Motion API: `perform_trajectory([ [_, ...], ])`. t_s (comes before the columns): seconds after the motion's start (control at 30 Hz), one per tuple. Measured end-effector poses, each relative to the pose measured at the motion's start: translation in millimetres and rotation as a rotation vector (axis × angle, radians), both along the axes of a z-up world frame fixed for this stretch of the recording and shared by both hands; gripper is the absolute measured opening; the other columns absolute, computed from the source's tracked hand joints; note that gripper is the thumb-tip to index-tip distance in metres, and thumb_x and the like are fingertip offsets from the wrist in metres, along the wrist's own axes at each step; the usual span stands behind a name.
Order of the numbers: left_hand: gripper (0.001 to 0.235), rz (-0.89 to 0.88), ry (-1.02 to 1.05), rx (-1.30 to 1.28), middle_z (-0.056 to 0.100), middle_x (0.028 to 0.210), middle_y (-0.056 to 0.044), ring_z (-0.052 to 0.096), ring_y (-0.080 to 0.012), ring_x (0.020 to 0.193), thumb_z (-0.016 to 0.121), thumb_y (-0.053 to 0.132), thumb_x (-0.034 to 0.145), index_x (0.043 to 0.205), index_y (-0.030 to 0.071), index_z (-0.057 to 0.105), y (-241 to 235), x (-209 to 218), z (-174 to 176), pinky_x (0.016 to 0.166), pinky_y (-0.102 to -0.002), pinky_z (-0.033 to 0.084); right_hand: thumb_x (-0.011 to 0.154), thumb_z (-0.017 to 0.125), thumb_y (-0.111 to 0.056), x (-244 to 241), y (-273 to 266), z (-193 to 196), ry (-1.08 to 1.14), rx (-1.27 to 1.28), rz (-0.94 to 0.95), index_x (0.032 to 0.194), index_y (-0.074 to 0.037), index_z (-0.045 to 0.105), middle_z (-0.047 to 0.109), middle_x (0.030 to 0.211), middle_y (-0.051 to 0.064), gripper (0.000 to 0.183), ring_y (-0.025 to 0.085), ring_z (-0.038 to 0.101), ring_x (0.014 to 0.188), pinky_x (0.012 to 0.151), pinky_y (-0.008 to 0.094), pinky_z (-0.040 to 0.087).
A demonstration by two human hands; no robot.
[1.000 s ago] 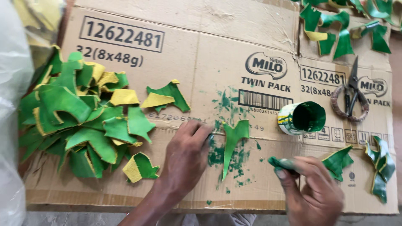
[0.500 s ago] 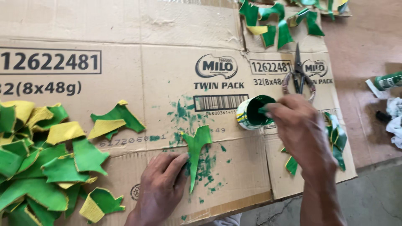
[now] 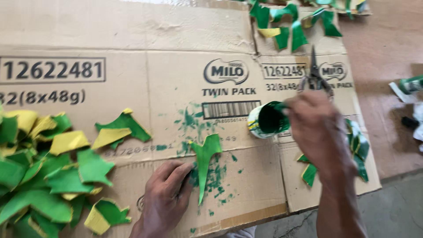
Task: The person paints green foam leaf-shaped pieces using a sponge applicator dipped in green paint. They pick up each piece from a pile, apply paint to the surface, and place the finished piece on a cardboard surface to dry.
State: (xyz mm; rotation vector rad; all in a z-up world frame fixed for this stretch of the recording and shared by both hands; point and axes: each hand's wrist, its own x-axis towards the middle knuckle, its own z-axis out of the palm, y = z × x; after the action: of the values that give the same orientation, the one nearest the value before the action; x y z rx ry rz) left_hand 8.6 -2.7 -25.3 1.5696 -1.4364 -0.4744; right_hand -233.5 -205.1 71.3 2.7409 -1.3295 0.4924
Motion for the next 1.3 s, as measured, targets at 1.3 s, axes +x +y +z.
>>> perform_trajectory([
  [1.3, 0.037, -0.039, -0.139, 0.038, 0.059, 0.108, -0.014, 0.056, -0.0334, 0.103, 0.079, 0.013, 0.072, 0.107, 0.004, 0.070, 16, -4, 6, 0.086, -0.047, 0.044, 0.088, 0.071, -0.002, 81, 105, -85, -0.352, 0.325, 0.315, 0.102, -0.004, 0.068, 0.067, 0.094, 0.011, 0.015, 0.026, 0.067, 0.082, 0.067, 0.038, 0.055],
])
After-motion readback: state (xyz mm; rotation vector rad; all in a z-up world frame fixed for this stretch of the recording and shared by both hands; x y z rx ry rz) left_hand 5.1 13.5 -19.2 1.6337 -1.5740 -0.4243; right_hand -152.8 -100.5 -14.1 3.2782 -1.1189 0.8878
